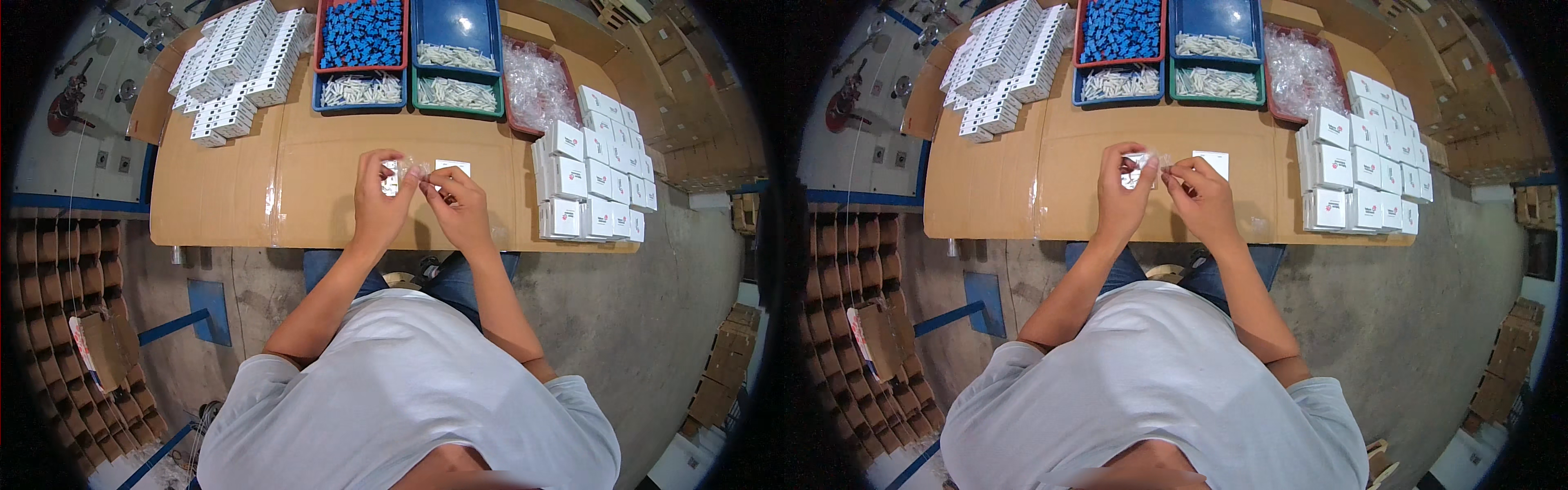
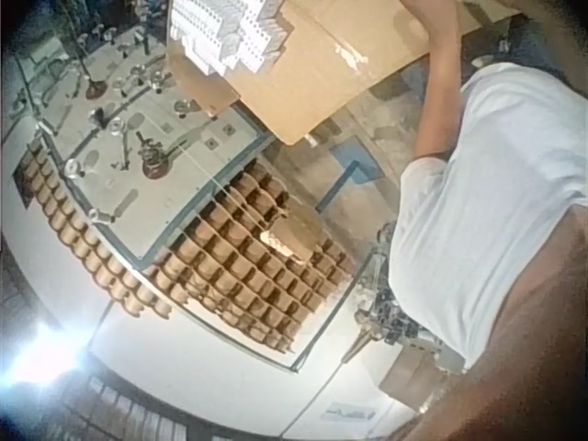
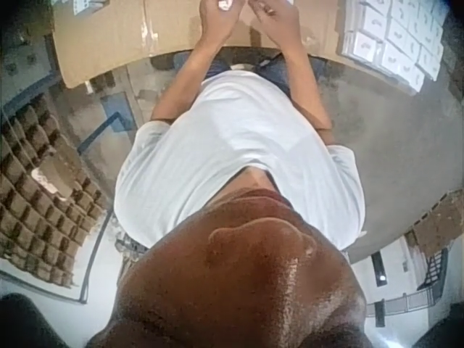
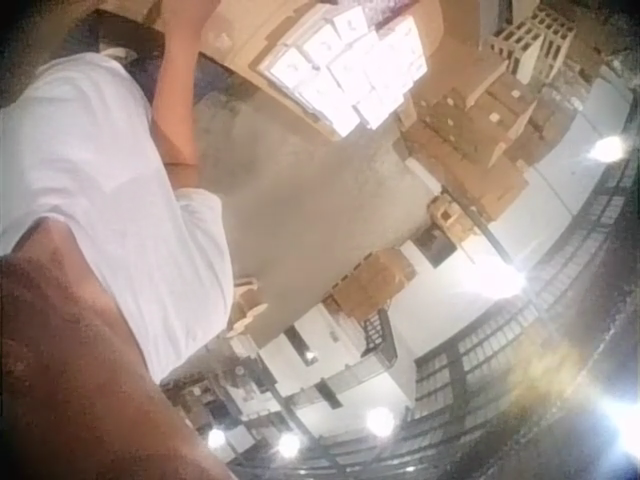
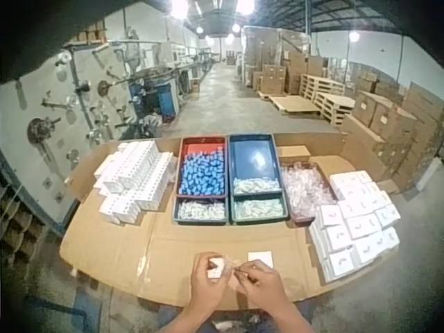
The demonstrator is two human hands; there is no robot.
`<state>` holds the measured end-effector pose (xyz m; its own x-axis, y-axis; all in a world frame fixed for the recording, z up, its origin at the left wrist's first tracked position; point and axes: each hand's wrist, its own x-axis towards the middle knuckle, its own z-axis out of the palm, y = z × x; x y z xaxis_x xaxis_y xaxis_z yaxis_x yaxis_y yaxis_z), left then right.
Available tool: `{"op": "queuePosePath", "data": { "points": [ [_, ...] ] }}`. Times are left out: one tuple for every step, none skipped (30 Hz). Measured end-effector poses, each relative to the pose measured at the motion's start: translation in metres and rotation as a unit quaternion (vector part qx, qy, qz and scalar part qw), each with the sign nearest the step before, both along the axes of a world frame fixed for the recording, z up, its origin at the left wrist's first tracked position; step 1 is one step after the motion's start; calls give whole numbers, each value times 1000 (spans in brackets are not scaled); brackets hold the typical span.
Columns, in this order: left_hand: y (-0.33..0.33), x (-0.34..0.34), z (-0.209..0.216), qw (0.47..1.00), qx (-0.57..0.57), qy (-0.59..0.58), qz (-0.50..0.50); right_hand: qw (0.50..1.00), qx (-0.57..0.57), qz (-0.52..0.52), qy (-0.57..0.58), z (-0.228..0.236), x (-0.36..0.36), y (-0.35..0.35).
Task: Packing small industrial parts into plastic bags and boxes.
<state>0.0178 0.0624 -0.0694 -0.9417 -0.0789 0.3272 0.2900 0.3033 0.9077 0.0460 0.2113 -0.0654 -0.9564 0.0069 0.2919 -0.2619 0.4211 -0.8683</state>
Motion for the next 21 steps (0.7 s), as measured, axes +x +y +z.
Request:
{"op": "queuePosePath", "data": {
  "points": [
    [2,-1,-3,996,60,25,54,997,-73,1,-13,0,-1,0],
    [0,-3,-5,996,60,24,54,997,-74,0,-14,0,-1,2],
    [-3,-5,-6,987,143,-71,15,994,-99,15,-35,0,-1,4],
    [-6,-6,-8,960,224,-165,-23,990,-124,30,-56,-1,-1,5],
    [-7,-6,-10,960,224,-165,-23,990,-124,30,-56,-2,-2,5],
    [-8,-6,-13,941,264,-200,-66,984,-157,32,-78,-6,-2,5],
    [-9,-5,-15,917,303,-234,-108,976,-190,33,-99,-7,-2,5],
    [-9,-3,-14,917,303,-234,-107,976,-190,33,-100,-6,-2,5],
    [-9,-1,-14,926,287,-215,-117,978,-173,24,-111,-3,-2,5],
    [-8,1,-13,935,270,-195,-127,980,-157,15,-122,-2,-2,5],
    [-6,1,-12,934,269,-195,-127,980,-157,14,-122,-4,-3,5],
    [-4,2,-11,938,273,-183,-107,971,-199,17,-128,-9,-4,5],
    [-3,2,-10,942,276,-171,-88,961,-240,20,-133,-11,-5,5],
    [-4,2,-10,942,275,-171,-88,961,-241,20,-134,-11,-5,5],
    [-4,2,-10,945,276,-156,-80,948,-280,33,-149,-9,-5,6],
    [-4,2,-10,948,276,-141,-72,932,-319,47,-164,-8,-5,6],
    [-4,3,-10,948,275,-141,-72,932,-319,47,-164,-9,-5,6],
    [-3,4,-10,950,272,-136,-75,936,-316,36,-151,-11,-5,5],
    [-1,5,-9,951,269,-130,-77,939,-313,26,-139,-12,-5,3],
    [0,5,-8,951,269,-130,-77,939,-313,26,-139,-10,-5,2],
    [1,6,-6,955,261,-124,-69,948,-292,12,-124,-7,-5,1]
  ]
}}
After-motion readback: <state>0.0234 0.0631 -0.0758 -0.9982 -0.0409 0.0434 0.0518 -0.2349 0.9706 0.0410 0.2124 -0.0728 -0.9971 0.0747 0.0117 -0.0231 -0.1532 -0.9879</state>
